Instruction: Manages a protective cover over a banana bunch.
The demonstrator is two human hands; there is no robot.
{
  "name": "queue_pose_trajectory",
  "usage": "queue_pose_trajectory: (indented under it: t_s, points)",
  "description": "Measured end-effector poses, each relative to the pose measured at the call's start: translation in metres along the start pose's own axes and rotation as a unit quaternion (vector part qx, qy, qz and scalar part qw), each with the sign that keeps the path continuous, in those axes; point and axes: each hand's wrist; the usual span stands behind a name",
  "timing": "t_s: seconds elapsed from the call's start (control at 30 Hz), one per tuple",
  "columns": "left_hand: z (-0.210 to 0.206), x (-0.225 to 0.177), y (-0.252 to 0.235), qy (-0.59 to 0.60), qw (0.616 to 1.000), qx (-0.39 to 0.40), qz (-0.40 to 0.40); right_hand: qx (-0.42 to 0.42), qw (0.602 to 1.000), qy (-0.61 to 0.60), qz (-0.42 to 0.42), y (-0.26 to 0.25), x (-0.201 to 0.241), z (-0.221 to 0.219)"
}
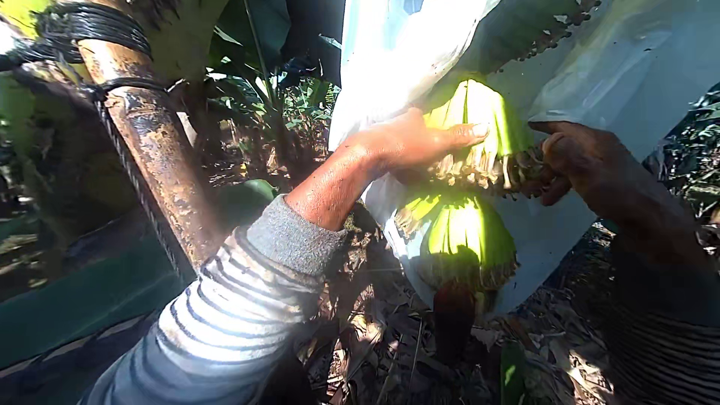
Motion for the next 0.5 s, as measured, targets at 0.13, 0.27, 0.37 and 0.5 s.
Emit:
queue_pose_trajectory:
  t_s: [0.13, 0.27, 0.37, 0.5]
  points:
    - [-0.020, 0.004, 0.002, 0.161, 0.986, -0.043, 0.027, 0.083, 0.992, -0.056, -0.072, -0.016, 0.020, -0.027]
    - [-0.033, 0.008, -0.004, 0.201, 0.978, -0.056, 0.023, 0.089, 0.986, -0.106, -0.088, -0.022, 0.009, -0.046]
    - [-0.037, 0.014, -0.009, 0.224, 0.972, -0.066, 0.025, 0.036, 0.991, -0.020, -0.125, -0.031, -0.005, -0.063]
    - [-0.038, 0.021, -0.011, 0.242, 0.968, -0.060, 0.026, -0.010, 0.992, 0.096, -0.076, -0.028, -0.013, -0.065]
Point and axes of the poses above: each hand's wrist, its own y-axis away from the middle knuckle, its own z-axis out of the back of the hand, x = y × z, and after that the axes turned 8 degrees about -x, right-handed
